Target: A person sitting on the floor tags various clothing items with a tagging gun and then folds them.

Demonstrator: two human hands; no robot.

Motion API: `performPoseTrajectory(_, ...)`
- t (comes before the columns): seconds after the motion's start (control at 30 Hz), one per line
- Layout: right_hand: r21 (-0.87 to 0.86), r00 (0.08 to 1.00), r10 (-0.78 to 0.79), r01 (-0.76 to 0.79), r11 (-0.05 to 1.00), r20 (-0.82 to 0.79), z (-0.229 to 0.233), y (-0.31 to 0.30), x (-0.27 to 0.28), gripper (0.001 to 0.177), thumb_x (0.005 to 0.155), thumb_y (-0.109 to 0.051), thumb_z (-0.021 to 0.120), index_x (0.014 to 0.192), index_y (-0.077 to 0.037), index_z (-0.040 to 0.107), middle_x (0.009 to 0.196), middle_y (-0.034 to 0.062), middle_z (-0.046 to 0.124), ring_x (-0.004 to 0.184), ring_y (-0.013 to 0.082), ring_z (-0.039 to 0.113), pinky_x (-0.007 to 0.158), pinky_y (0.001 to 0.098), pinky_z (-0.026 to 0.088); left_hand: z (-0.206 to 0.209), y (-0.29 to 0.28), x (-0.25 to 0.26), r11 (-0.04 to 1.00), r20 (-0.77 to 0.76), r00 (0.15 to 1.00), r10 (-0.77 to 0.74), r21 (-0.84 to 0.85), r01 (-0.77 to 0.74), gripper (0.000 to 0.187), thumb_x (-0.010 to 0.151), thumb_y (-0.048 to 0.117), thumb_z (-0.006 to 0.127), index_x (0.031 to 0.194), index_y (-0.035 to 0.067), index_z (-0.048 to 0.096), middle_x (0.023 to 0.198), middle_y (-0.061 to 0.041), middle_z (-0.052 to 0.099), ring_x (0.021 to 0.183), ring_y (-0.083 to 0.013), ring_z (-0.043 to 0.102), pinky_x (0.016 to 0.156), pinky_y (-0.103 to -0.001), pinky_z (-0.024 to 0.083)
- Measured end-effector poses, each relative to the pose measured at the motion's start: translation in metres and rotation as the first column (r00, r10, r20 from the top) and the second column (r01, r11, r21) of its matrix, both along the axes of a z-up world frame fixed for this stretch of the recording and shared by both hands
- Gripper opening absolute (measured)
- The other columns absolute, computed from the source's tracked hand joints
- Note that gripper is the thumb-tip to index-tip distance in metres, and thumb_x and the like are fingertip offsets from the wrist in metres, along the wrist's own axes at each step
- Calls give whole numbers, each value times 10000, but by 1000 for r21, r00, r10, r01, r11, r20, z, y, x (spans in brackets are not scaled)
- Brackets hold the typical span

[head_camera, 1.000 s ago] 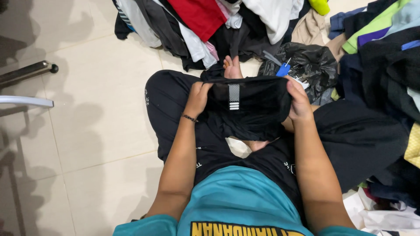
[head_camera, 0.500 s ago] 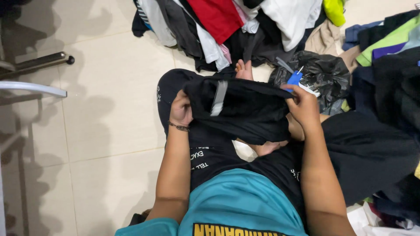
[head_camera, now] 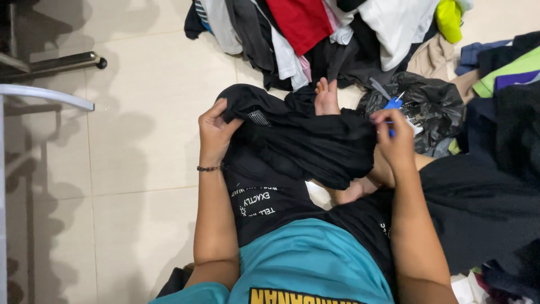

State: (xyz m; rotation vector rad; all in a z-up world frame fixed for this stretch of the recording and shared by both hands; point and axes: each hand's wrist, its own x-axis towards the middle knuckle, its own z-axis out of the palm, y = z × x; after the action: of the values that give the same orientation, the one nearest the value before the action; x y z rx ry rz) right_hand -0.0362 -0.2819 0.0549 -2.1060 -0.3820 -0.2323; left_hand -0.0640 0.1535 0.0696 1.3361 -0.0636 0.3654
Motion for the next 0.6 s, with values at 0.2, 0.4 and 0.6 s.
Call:
performPoseTrajectory(0.2,73,983,57,-44,996,-175,2,6,2,192,1027,-43,665,1200,-115,704,1039,93,754,955,235,722,872,361,564,16,14,-18,996,-20,999,-35,-82,33,573,862,-58,783,1391,5,573,1308,-158,675,1210,-200,639,1058,-330,551)
performPoseTrajectory(0.4,-462,946,57,-208,862,-321,-45,77,2,259,972,-237,717,1049,-10,620,1011,193,663,1007,391,659,918,473,527,-24,31,-30,961,85,988,-126,-237,143,625,811,-155,744,1369,92,607,1342,-168,655,1268,-247,616,1095,-387,518)
performPoseTrajectory(0.6,-170,986,-14,-14,985,-164,-34,91,24,146,1111,-97,562,1180,-70,688,970,247,681,973,483,657,833,529,521,-44,59,-40,999,0,999,-38,-4,38,570,970,-114,589,1482,116,485,1313,-181,672,1184,-218,654,1011,-366,582)
